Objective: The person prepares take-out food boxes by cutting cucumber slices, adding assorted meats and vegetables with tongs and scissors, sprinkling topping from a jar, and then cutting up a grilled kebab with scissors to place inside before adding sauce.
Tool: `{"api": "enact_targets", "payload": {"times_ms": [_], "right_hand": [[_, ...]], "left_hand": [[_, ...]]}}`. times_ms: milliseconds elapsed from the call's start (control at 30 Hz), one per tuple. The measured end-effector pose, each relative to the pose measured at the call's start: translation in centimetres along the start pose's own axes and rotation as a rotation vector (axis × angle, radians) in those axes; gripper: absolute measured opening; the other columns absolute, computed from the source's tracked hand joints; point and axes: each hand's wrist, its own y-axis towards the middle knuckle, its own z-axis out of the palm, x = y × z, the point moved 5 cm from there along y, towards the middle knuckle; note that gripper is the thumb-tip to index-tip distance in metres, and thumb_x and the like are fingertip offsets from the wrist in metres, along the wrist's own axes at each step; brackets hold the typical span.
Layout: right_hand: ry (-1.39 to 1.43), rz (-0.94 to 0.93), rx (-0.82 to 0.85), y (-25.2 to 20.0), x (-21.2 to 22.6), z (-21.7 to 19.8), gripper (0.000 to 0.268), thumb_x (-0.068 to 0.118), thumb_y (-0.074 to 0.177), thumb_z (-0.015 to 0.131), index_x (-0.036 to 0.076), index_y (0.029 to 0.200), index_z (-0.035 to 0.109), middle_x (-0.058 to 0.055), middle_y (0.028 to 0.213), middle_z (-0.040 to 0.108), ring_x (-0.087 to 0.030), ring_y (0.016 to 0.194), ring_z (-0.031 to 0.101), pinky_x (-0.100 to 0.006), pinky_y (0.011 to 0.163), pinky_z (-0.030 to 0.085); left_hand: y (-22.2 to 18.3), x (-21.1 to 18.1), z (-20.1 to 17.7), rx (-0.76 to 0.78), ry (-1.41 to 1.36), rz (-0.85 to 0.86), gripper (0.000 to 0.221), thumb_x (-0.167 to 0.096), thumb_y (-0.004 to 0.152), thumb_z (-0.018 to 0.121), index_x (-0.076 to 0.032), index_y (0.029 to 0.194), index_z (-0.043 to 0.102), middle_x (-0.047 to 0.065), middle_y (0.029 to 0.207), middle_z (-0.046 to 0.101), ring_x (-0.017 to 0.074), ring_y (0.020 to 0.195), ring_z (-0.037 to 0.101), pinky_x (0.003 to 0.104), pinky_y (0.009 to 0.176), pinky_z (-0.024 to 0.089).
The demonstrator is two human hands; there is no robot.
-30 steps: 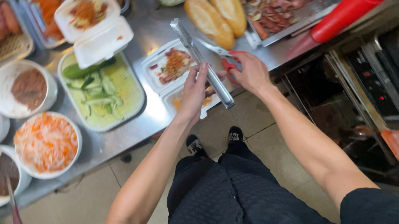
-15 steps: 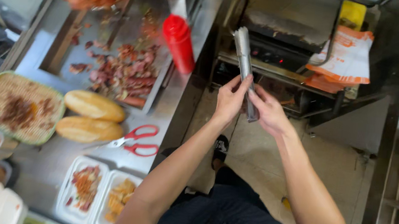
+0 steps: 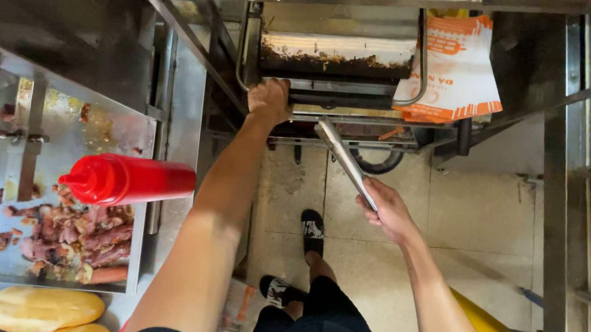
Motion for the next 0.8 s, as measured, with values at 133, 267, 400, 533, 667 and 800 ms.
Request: {"api": "enact_targets", "payload": {"times_ms": [133,267,400,533,667,800], "right_hand": [[0.055,-0.119,-0.109,3.1,1.3,0.6,0.034,0.03,0.103,0.055,0.011,0.13,0.063,-0.002,0.078,0.061,-0.004,0.049,0.035,-0.022,0.042,0.024],[0.219,-0.24,-0.341,8.6,2.7,0.5,0.028,0.027,0.105,0.061,0.003,0.119,0.067,-0.005,0.08,0.066,-0.004,0.049,0.037,-0.022,0.043,0.026],[0.38,-0.225,-0.411,12.5,2.4,0.8,0.027,0.026,0.1,0.062,0.008,0.12,0.068,-0.004,0.074,0.066,-0.004,0.046,0.037,-0.021,0.041,0.025],[0.382,-0.249,-0.415,15.2,3.0,3.2,0.028,0.025,0.1,0.066,0.008,0.122,0.068,-0.003,0.075,0.067,-0.003,0.049,0.044,-0.02,0.042,0.03],[0.387,-0.196,-0.482,13.5,2.8,4.0,0.028,0.03,0.1,0.064,0.014,0.122,0.07,-0.001,0.071,0.065,-0.002,0.044,0.037,-0.02,0.04,0.026],[0.443,-0.231,-0.564,12.9,2.8,3.5,0.029,0.03,0.101,0.066,0.01,0.122,0.071,-0.001,0.071,0.064,-0.003,0.043,0.038,-0.021,0.039,0.028]], "left_hand": [[-0.9,-0.2,-6.5,0.018,0.115,-0.004,0.055,-0.043,0.087,0.075,-0.012,0.131,0.063,0.013,0.12,0.069,0.0271,0.109,0.069,0.041,0.093,0.056],[5.7,1.4,-12.6,-0.108,0.053,0.052,0.037,-0.045,0.104,0.06,-0.011,0.117,0.067,0.009,0.109,0.072,0.0215,0.097,0.068,0.044,0.09,0.052],[11.3,3.8,-10.5,-0.206,-0.603,0.244,0.033,-0.041,0.105,0.054,-0.011,0.117,0.062,0.003,0.11,0.071,0.0146,0.097,0.069,0.041,0.09,0.053],[13.6,4.9,-9.3,-0.231,-0.904,0.325,0.034,-0.038,0.102,0.056,-0.009,0.121,0.058,-0.001,0.112,0.071,0.0091,0.099,0.07,0.032,0.093,0.058],[12.3,4.2,-10.6,-0.308,-0.331,0.308,0.03,-0.043,0.11,0.057,-0.015,0.121,0.063,-0.003,0.113,0.071,0.0112,0.1,0.066,0.032,0.095,0.056],[9.0,3.8,-11.6,-0.537,0.056,0.394,0.026,-0.048,0.108,0.065,-0.024,0.116,0.07,-0.004,0.111,0.074,0.0156,0.102,0.067,0.033,0.095,0.056]]}}
